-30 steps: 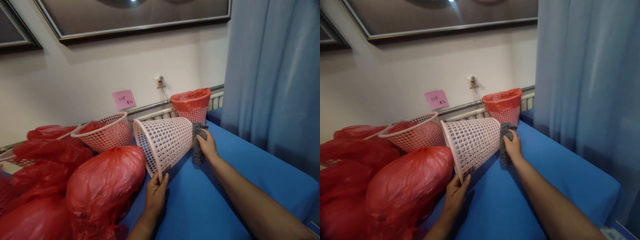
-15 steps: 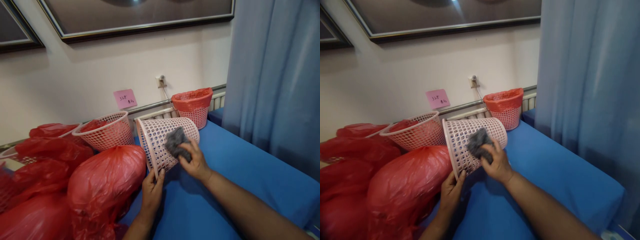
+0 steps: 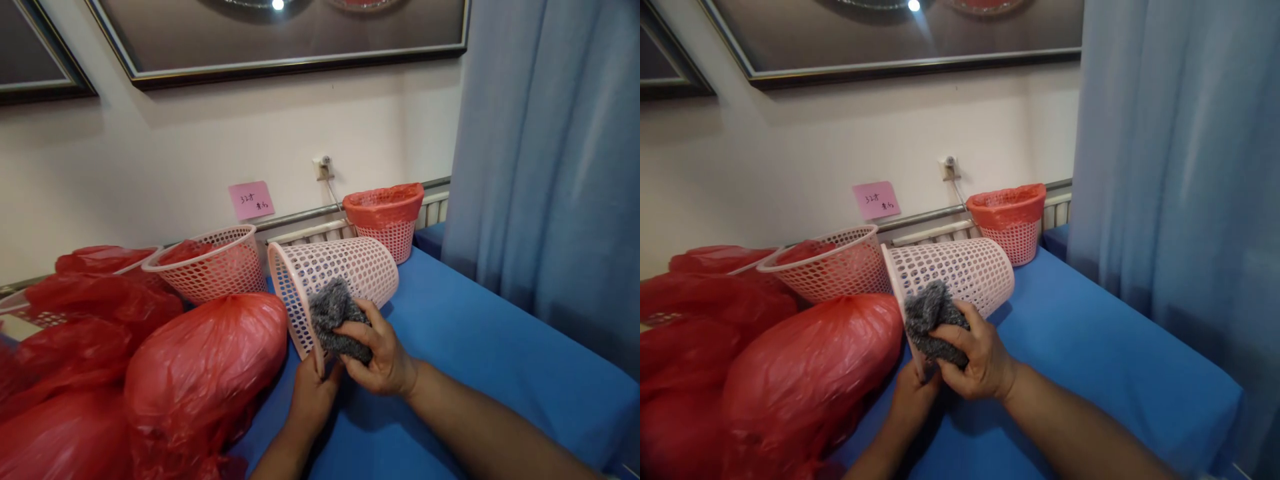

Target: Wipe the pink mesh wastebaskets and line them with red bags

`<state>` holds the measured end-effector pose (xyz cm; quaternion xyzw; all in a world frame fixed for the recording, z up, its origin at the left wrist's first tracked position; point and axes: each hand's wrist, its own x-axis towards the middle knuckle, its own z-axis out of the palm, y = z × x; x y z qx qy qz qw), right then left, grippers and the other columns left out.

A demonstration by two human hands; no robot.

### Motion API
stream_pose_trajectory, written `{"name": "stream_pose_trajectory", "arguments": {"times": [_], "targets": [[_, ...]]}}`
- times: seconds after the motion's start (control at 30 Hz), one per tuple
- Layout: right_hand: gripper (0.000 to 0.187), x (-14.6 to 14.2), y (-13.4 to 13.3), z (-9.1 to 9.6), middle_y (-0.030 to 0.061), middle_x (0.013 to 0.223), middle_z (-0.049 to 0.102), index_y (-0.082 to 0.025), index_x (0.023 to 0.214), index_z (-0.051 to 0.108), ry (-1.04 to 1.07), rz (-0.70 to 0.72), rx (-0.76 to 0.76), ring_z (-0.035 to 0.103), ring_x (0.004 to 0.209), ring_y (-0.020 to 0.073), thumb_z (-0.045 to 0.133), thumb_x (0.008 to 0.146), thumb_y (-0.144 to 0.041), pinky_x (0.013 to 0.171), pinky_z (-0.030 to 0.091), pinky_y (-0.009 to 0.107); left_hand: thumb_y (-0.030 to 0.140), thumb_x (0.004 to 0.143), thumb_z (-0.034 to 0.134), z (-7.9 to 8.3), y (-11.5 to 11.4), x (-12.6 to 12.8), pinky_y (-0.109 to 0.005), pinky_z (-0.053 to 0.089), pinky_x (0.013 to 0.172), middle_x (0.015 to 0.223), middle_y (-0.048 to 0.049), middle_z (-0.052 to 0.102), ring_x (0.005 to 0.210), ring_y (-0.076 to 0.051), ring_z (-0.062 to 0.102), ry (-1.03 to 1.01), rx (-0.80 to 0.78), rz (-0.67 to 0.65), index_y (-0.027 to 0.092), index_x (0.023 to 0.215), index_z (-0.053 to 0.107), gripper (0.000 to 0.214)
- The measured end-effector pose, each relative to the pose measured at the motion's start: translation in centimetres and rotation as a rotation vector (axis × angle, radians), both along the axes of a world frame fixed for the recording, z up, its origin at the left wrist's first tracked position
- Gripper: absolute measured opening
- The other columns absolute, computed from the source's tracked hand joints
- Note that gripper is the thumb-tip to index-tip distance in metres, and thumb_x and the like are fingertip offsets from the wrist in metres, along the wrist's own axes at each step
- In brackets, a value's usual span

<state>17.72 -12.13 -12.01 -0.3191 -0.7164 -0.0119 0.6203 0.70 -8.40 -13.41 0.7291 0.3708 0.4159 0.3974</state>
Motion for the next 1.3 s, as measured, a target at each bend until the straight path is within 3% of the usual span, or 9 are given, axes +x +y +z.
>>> {"name": "stream_pose_trajectory", "arguments": {"times": [0.17, 0.4, 0.5, 0.63, 0.8, 0.93, 1.13, 1.2, 1.3], "targets": [[0.051, 1.5, 1.4, -0.4, 0.0099, 0.14, 0.046, -0.028, 0.126, 0.058, -0.038, -0.032, -0.018, 0.061, 0.116, 0.0239, 0.063, 0.077, -0.016, 0.097, 0.054, 0.039, 0.048, 0.085, 0.067, 1.8, -0.5, -0.6, -0.038, 0.055, 0.094, 0.108, -0.0097, 0.077, 0.103, -0.029, 0.07, -0.143, -0.062, 0.082, 0.015, 0.11, 0.074, 0.042], [0.042, 8.3, 7.2, -3.1, 0.0095, 0.111, 0.063, -0.021, 0.12, 0.064, 0.584, -0.619, -0.344, 0.06, 0.107, 0.0272, 0.06, 0.081, -0.036, 0.104, 0.047, 0.052, 0.04, 0.086, 0.066, -0.8, 0.0, -0.8, -0.039, 0.053, 0.098, 0.102, -0.0068, 0.077, 0.107, -0.028, 0.068, 0.012, -0.013, 0.064, 0.015, 0.107, 0.075, 0.034], [0.045, 8.2, 7.2, -3.1, 0.0089, 0.113, 0.063, -0.022, 0.124, 0.063, 0.575, -0.587, -0.363, 0.06, 0.107, 0.0268, 0.061, 0.082, -0.037, 0.103, 0.048, 0.052, 0.032, 0.088, 0.061, -1.8, 0.5, -0.4, -0.037, 0.053, 0.093, 0.101, -0.0055, 0.076, 0.1, -0.026, 0.069, 0.151, 0.042, 0.009, 0.016, 0.111, 0.073, 0.031], [0.048, 3.7, 3.5, -1.6, 0.0112, 0.134, 0.052, -0.026, 0.133, 0.058, 0.189, -0.324, -0.146, 0.055, 0.125, 0.028, 0.062, 0.085, -0.028, 0.108, 0.047, 0.048, 0.02, 0.086, 0.054, -2.4, 1.1, -0.2, -0.037, 0.053, 0.089, 0.106, -0.006, 0.076, 0.098, -0.025, 0.069, 0.278, 0.121, 0.022, 0.018, 0.114, 0.07, 0.032], [0.055, 0.2, 0.7, -0.9, 0.0108, 0.144, 0.042, -0.028, 0.134, 0.056, -0.012, -0.037, 0.019, 0.059, 0.121, 0.0263, 0.065, 0.081, -0.019, 0.1, 0.054, 0.042, 0.033, 0.09, 0.053, -1.5, 1.4, -0.6, -0.037, 0.054, 0.078, 0.101, -0.0096, 0.077, 0.089, -0.028, 0.071, 0.348, 0.11, 0.084, 0.018, 0.108, 0.071, 0.029], [0.044, 2.3, 3.1, -1.9, 0.0109, 0.137, 0.049, -0.026, 0.126, 0.061, 0.06, -0.209, -0.073, 0.057, 0.123, 0.0266, 0.063, 0.083, -0.022, 0.104, 0.05, 0.045, 0.043, 0.095, 0.048, -0.8, 1.4, -1.0, -0.039, 0.054, 0.09, 0.104, -0.0097, 0.077, 0.099, -0.029, 0.071, 0.332, 0.129, 0.056, 0.019, 0.107, 0.072, 0.036], [0.045, 8.6, 7.9, -3.4, 0.0105, 0.11, 0.063, -0.02, 0.121, 0.065, 0.614, -0.646, -0.412, 0.061, 0.105, 0.0285, 0.06, 0.081, -0.037, 0.104, 0.047, 0.055, 0.044, 0.097, 0.047, -1.2, 1.8, -1.7, -0.04, 0.055, 0.096, 0.101, -0.0095, 0.077, 0.098, -0.028, 0.072, 0.442, 0.159, 0.017, 0.02, 0.11, 0.073, 0.037], [0.046, 8.5, 7.6, -3.0, 0.0105, 0.112, 0.062, -0.02, 0.124, 0.064, 0.603, -0.629, -0.406, 0.061, 0.107, 0.0285, 0.06, 0.081, -0.037, 0.104, 0.047, 0.055, 0.039, 0.096, 0.047, -1.4, 2.0, -1.8, -0.041, 0.055, 0.097, 0.107, -0.0104, 0.077, 0.1, -0.028, 0.072, 0.475, 0.185, -0.007, 0.02, 0.113, 0.073, 0.036], [0.046, 5.5, 4.9, -1.5, 0.0101, 0.128, 0.056, -0.025, 0.13, 0.061, 0.327, -0.438, -0.214, 0.058, 0.119, 0.0271, 0.062, 0.084, -0.032, 0.108, 0.046, 0.048, 0.025, 0.093, 0.05, -1.7, 2.4, -1.7, -0.042, 0.052, 0.102, 0.122, -0.0101, 0.074, 0.111, -0.028, 0.069, 0.516, 0.221, -0.03, 0.023, 0.119, 0.073, 0.035]]}}
